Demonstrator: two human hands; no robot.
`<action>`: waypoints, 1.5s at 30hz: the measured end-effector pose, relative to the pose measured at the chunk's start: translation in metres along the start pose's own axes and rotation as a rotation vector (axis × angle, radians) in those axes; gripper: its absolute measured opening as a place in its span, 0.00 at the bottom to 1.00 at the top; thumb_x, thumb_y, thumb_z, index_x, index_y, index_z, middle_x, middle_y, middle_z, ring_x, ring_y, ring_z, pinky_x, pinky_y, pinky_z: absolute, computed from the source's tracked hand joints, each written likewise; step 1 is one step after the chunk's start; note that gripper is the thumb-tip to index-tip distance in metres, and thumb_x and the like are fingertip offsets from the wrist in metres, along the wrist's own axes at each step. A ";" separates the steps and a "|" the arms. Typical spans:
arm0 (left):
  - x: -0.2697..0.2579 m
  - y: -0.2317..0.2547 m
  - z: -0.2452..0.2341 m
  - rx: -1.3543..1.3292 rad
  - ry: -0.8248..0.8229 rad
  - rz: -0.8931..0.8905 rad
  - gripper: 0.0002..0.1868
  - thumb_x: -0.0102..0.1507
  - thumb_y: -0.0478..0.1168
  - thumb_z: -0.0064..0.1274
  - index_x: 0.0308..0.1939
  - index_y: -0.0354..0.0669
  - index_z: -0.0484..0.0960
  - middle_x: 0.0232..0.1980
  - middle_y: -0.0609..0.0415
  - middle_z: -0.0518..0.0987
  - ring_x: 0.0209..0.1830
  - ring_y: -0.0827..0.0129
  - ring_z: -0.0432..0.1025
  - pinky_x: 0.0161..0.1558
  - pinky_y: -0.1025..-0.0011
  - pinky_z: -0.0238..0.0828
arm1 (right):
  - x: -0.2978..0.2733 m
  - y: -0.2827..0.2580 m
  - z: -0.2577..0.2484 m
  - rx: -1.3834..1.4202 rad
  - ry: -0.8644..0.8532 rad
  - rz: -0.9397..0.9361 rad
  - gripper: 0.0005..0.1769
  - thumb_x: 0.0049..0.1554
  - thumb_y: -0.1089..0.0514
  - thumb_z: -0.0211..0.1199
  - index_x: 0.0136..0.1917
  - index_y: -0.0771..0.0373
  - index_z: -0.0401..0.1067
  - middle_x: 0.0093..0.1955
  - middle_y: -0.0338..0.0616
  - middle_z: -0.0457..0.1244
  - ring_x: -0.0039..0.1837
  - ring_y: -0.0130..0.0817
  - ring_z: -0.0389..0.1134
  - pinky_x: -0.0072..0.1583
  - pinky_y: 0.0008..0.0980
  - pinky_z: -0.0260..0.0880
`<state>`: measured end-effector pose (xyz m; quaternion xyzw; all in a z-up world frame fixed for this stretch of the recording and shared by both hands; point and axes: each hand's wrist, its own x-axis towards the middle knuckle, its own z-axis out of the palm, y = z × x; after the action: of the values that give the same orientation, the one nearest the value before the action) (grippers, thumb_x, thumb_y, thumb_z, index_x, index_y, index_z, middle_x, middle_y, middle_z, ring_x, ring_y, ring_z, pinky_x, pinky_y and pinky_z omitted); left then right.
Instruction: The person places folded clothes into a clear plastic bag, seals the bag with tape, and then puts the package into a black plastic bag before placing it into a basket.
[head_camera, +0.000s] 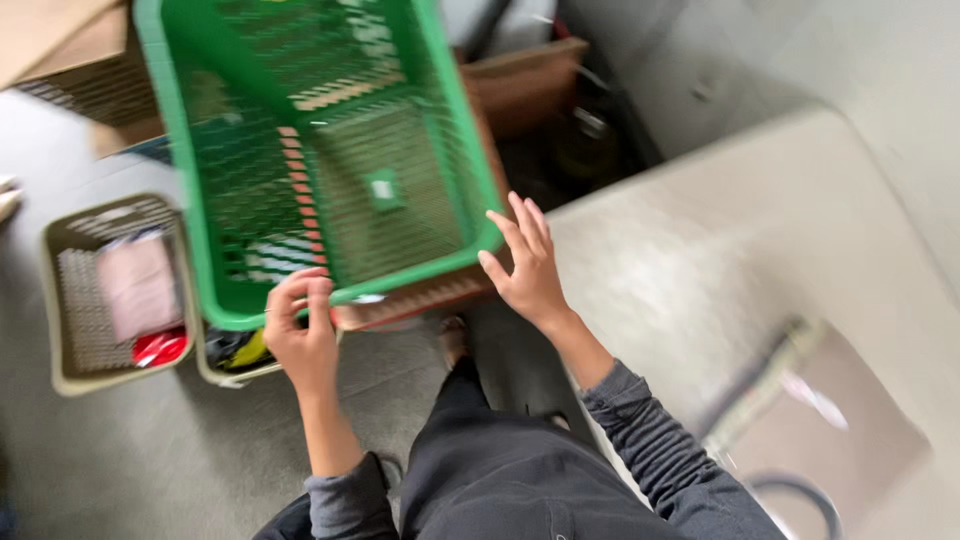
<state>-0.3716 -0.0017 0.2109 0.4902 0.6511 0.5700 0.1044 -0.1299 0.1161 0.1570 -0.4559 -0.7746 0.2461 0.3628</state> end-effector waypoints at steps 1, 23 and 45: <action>0.012 -0.009 -0.019 0.221 0.116 0.013 0.00 0.63 0.34 0.52 0.37 0.43 0.77 0.41 0.56 0.76 0.47 0.66 0.70 0.41 0.75 0.65 | 0.021 -0.007 0.017 -0.091 0.047 -0.144 0.28 0.51 0.46 0.61 0.64 0.53 0.64 0.72 0.50 0.49 0.73 0.50 0.47 0.70 0.47 0.44; -0.053 -0.086 -0.007 -0.306 0.012 -0.840 0.16 0.61 0.49 0.53 0.44 0.41 0.80 0.39 0.53 0.80 0.41 0.73 0.67 0.50 0.69 0.63 | 0.092 -0.082 0.038 -0.160 -1.113 0.075 0.32 0.56 0.31 0.43 0.56 0.55 0.71 0.50 0.47 0.68 0.57 0.49 0.67 0.59 0.50 0.64; -0.019 -0.052 -0.006 -0.378 0.002 -1.055 0.05 0.52 0.39 0.58 0.28 0.41 0.84 0.21 0.49 0.78 0.19 0.73 0.73 0.20 0.75 0.72 | 0.086 -0.082 0.037 -0.220 -1.034 0.053 0.30 0.55 0.31 0.45 0.54 0.53 0.72 0.50 0.44 0.68 0.58 0.48 0.66 0.60 0.49 0.62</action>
<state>-0.3935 -0.0129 0.1610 0.0703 0.6948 0.5479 0.4606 -0.2297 0.1521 0.2220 -0.3296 -0.8619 0.3652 -0.1230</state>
